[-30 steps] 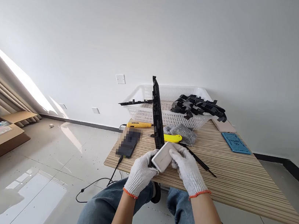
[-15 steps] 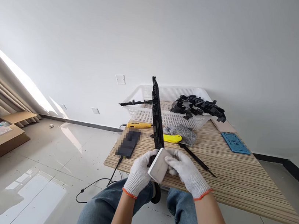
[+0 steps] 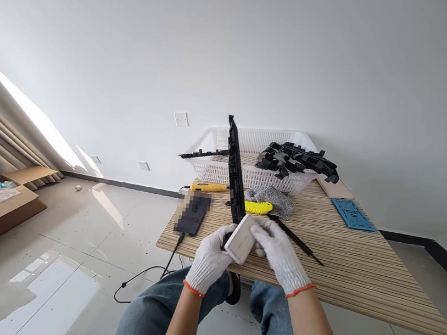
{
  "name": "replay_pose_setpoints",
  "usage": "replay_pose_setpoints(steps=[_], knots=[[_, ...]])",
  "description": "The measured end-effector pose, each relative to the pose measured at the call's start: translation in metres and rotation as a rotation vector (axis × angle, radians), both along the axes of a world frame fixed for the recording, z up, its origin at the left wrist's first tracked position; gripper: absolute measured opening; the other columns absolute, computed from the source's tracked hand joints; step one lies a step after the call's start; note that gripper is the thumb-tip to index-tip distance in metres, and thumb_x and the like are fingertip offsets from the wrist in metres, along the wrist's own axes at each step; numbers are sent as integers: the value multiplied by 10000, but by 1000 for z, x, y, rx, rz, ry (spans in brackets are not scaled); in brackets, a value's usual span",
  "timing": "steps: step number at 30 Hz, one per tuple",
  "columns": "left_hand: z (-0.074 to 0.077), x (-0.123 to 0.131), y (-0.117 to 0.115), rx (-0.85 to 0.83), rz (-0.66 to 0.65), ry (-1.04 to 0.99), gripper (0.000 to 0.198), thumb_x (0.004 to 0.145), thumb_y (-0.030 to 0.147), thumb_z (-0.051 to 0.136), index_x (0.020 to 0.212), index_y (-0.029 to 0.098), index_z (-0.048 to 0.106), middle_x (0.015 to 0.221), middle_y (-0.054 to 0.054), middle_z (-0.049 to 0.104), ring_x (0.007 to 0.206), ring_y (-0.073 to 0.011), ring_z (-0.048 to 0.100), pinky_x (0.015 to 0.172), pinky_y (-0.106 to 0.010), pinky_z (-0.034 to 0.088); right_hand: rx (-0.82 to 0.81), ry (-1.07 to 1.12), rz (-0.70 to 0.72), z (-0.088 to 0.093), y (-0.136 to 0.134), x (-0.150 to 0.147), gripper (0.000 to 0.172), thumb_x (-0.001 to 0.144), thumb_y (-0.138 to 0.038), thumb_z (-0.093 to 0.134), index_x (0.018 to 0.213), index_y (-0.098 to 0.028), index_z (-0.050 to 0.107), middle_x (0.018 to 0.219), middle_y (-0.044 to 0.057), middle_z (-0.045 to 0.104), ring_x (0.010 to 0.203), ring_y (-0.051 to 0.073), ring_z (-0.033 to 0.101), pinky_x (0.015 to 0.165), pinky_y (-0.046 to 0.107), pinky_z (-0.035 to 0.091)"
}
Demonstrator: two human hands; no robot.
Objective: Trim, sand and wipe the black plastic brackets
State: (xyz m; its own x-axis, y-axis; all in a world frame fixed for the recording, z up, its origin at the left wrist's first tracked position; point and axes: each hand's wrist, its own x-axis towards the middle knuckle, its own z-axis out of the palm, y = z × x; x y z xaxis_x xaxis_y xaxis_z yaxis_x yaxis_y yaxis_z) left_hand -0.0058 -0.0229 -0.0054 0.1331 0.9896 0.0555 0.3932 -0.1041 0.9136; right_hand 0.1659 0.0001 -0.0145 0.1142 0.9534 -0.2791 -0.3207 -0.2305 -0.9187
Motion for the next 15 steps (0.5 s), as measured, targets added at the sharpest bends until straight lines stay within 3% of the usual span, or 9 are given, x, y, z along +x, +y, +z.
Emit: replay_pose_setpoints(steps=[2, 3, 8, 11, 15], knots=[[1, 0, 0, 22, -9, -31, 482, 798, 105, 656, 1263, 224, 692, 1308, -39, 726, 1230, -233, 657, 1094, -353, 489, 3, -12, 139, -2, 0, -1, 332, 647, -337, 847, 929, -202, 734, 627, -27, 593, 514, 101, 484, 422, 213, 377], [1, 0, 0, 16, -8, -28, 493, 786, 91, 657, 1258, 226, 694, 1302, -36, 730, 1231, -231, 657, 1097, -352, 487, 8, 0, 128, -2, 0, -2, 334, 640, -341, 850, 920, -204, 732, 616, -32, 583, 508, 98, 474, 421, 212, 372], [4, 2, 1, -44, 16, 59, 651, 662, -40, 651, 1257, 220, 688, 1284, -16, 740, 1252, -222, 648, 1115, -332, 467, 54, 142, -165, -5, 7, -5, 408, 582, -368, 865, 926, -223, 702, 610, -50, 581, 471, 80, 413, 412, 218, 358], [4, 2, 1, -52, 13, 49, 628, 686, -16, 655, 1270, 213, 679, 1298, -19, 734, 1256, -223, 646, 1107, -327, 473, 108, 155, -205, -9, 8, -5, 464, 571, -364, 860, 994, -246, 709, 660, -50, 614, 484, 82, 438, 416, 217, 368], [-3, 0, 2, -44, 27, 53, 572, 714, 58, 703, 1259, 232, 686, 1265, -23, 746, 1224, -244, 661, 1115, -374, 472, 158, 221, -212, -12, 5, 1, 308, 587, -333, 836, 852, -233, 715, 640, -43, 579, 504, 87, 457, 424, 218, 390]])
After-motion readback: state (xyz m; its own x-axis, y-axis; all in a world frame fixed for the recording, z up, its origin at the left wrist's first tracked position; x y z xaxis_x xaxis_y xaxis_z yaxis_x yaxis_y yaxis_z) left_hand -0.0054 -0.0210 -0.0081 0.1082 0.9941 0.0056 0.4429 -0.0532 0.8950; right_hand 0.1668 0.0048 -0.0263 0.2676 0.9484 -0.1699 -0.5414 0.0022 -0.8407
